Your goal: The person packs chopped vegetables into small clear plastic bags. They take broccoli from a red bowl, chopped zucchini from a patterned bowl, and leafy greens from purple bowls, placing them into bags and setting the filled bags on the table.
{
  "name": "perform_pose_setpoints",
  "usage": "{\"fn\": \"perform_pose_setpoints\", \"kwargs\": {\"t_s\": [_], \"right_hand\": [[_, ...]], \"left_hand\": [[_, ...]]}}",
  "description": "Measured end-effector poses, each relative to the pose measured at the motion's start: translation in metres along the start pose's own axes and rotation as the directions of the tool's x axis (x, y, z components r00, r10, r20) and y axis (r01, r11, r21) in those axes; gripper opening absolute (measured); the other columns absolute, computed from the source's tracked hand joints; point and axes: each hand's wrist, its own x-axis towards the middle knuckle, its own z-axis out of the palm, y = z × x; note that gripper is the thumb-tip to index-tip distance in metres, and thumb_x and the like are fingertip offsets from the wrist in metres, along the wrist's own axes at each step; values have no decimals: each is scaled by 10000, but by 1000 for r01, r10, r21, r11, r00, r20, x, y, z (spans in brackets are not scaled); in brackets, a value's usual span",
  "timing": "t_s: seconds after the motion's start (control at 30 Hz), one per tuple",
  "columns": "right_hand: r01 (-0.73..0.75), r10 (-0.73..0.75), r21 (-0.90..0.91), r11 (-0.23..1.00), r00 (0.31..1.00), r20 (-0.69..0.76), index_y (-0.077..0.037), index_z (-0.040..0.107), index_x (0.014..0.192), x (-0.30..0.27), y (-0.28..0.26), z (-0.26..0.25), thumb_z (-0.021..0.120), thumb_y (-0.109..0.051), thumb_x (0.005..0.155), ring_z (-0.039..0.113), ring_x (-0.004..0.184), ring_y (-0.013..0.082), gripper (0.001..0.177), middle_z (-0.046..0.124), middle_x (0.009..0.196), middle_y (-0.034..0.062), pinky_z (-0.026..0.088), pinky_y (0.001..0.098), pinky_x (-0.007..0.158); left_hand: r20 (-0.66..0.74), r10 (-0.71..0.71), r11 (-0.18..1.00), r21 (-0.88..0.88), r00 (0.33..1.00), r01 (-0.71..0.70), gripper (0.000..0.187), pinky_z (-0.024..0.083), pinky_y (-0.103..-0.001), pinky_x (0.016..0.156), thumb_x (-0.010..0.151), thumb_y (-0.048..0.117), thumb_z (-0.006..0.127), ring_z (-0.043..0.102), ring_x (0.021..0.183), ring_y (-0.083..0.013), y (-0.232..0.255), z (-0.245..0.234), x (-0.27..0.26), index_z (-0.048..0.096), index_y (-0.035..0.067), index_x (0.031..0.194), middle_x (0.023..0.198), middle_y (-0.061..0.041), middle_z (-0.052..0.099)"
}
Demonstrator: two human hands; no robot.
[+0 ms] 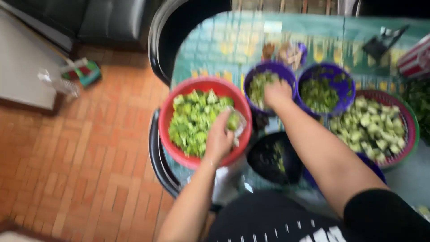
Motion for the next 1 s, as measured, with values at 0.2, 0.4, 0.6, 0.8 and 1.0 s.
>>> {"fn": "perform_pose_setpoints", "kwargs": {"t_s": [0.2, 0.4, 0.6, 0.8, 1.0], "right_hand": [[96, -31, -150, 984, 923, 385, 27, 763, 1166, 13, 3, 35, 527, -151, 973, 679, 1001, 571, 353, 525, 1278, 391, 573, 653, 771], [43, -41, -2, 999, 950, 309, -40, 817, 944, 26, 17, 50, 540, -118, 905, 743, 882, 502, 290, 738, 871, 242, 597, 600, 726], [-390, 120, 657, 645, 901, 417, 0, 759, 1027, -5, 2, -62, 774, -80, 754, 678, 491, 217, 285, 692, 668, 157, 598, 363, 480], [-395, 11, 859, 326, 910, 414, 94, 666, 1125, -33, -42, -156, 664, 35, 823, 708, 741, 214, 308, 624, 981, 205, 658, 308, 664], [-77, -113, 352, 933, 866, 487, -396, 782, 1127, -41, -80, -136, 853, -448, 649, 707, 1115, 282, 485, 768, 1088, 48, 578, 438, 981]], "left_hand": [[75, 86, 994, 54, 993, -90, 769, 386, -496, 1167, 802, -15, 552, 445, 1414, -398, 27, -31, 2, 428, 140, 1545, 1523, -217, 474], [156, 23, 1000, 6, 987, -24, 775, 351, -463, 1197, 837, 11, 562, 401, 1460, -348, 35, -37, 11, 392, 183, 1573, 1573, -156, 434], [166, -3, 999, -52, 986, 11, 794, 341, -468, 1202, 827, 12, 559, 387, 1470, -356, 48, -28, 23, 386, 191, 1581, 1578, -157, 427], [158, 4, 991, -129, 987, 17, 783, 357, -455, 1210, 796, 90, 596, 419, 1451, -359, 31, 10, 48, 418, 191, 1552, 1549, -152, 464], [162, -15, 985, -166, 987, 42, 799, 382, -423, 1200, 780, 138, 636, 439, 1439, -329, 38, 16, 53, 427, 240, 1545, 1552, -108, 462]]}}
